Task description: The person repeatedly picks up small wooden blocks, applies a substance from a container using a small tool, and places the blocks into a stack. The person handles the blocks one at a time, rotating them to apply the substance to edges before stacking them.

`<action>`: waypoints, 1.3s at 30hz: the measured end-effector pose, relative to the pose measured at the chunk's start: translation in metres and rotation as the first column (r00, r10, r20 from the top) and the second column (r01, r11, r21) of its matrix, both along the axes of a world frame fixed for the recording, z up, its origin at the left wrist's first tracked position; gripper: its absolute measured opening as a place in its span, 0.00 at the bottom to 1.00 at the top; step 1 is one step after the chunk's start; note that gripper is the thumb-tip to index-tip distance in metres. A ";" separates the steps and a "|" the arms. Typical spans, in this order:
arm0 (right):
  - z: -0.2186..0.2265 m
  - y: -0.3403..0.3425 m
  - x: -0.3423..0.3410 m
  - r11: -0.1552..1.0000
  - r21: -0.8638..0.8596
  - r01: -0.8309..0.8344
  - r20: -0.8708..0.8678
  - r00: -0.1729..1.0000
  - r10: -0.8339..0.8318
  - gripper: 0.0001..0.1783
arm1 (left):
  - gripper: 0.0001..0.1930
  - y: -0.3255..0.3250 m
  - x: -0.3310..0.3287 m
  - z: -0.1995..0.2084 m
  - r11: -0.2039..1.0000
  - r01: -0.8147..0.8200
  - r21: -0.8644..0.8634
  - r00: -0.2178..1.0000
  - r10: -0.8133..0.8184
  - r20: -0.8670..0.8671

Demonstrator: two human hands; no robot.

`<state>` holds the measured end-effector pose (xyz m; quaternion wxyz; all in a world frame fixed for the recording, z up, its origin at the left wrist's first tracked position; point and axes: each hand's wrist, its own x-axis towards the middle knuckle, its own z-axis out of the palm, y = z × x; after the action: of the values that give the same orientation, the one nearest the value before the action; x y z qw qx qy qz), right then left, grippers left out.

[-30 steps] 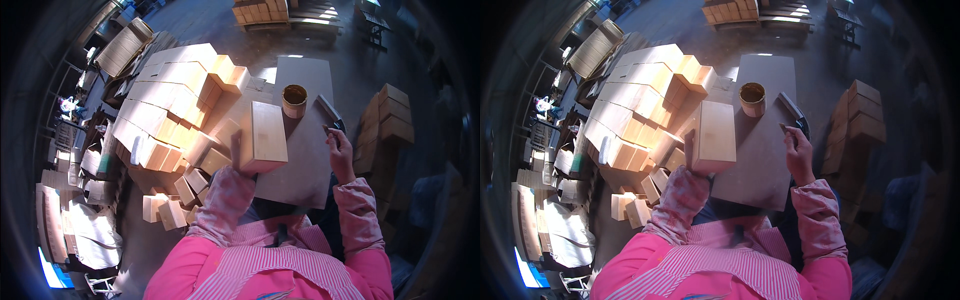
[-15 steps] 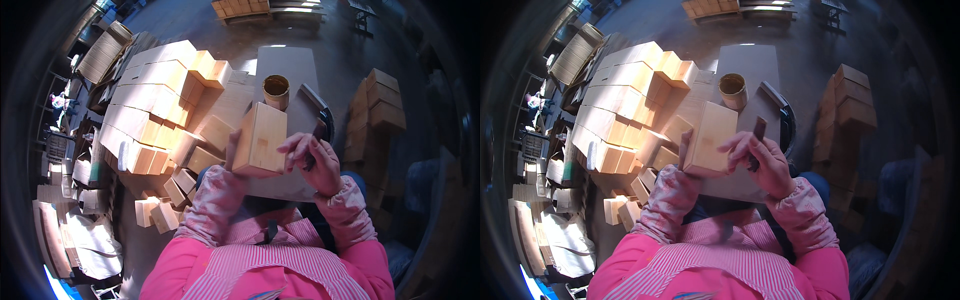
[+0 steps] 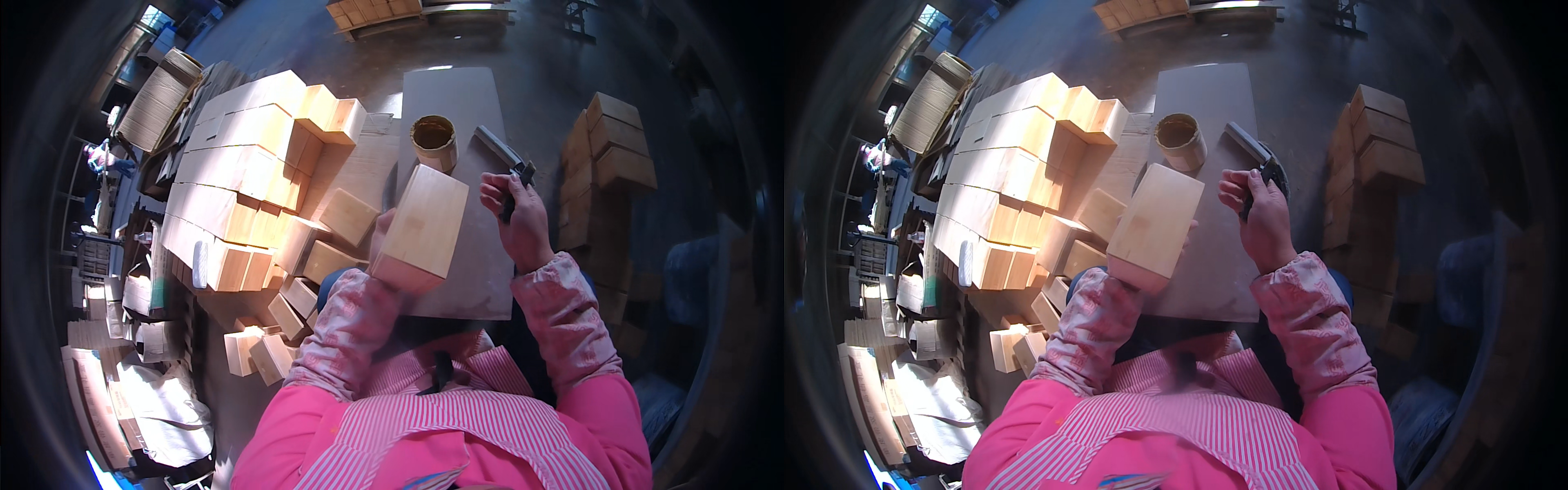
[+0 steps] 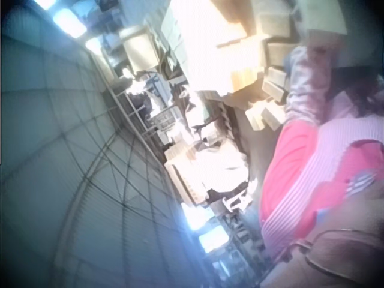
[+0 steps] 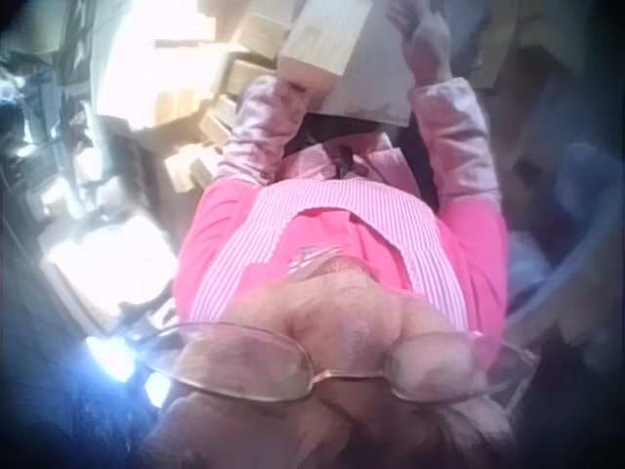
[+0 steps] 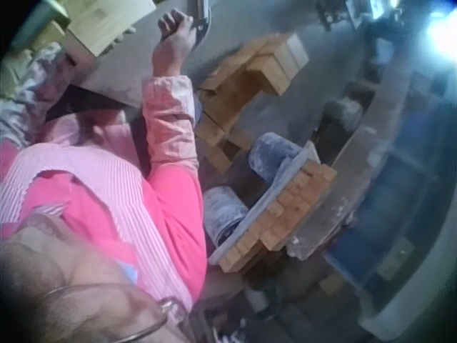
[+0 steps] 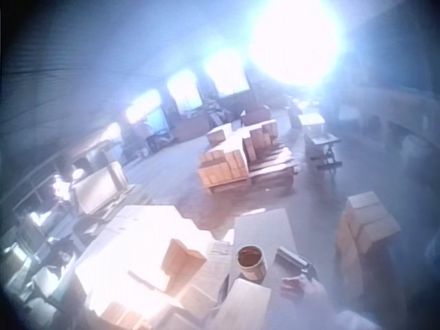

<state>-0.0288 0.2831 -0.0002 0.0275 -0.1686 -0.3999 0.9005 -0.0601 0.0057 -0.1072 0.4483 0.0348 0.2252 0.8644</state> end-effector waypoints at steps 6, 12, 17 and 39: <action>-0.006 -0.007 0.004 0.992 0.107 -0.061 0.033 0.998 0.058 0.16 | 0.54 -0.005 0.000 -0.015 0.997 -0.022 0.068 0.969 0.004 0.248; -0.005 -0.014 0.008 0.976 0.191 -0.102 0.016 0.995 0.101 0.14 | 0.45 0.002 0.006 0.002 0.999 -0.041 0.034 0.962 0.030 0.272; -0.002 -0.014 0.008 0.973 0.191 -0.131 0.031 0.991 0.128 0.14 | 0.44 0.001 0.000 -0.004 0.998 -0.004 -0.065 0.932 0.028 0.361; -0.007 -0.014 0.019 0.807 -0.337 -0.485 0.010 0.855 0.519 0.34 | 0.39 0.078 0.040 0.142 0.026 -0.963 -0.269 0.266 -0.075 -0.961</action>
<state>-0.0095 0.2692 -0.0069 -0.2599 -0.1044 -0.2785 0.9187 -0.0198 0.0833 0.0346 -0.1807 0.0654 0.8359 0.5141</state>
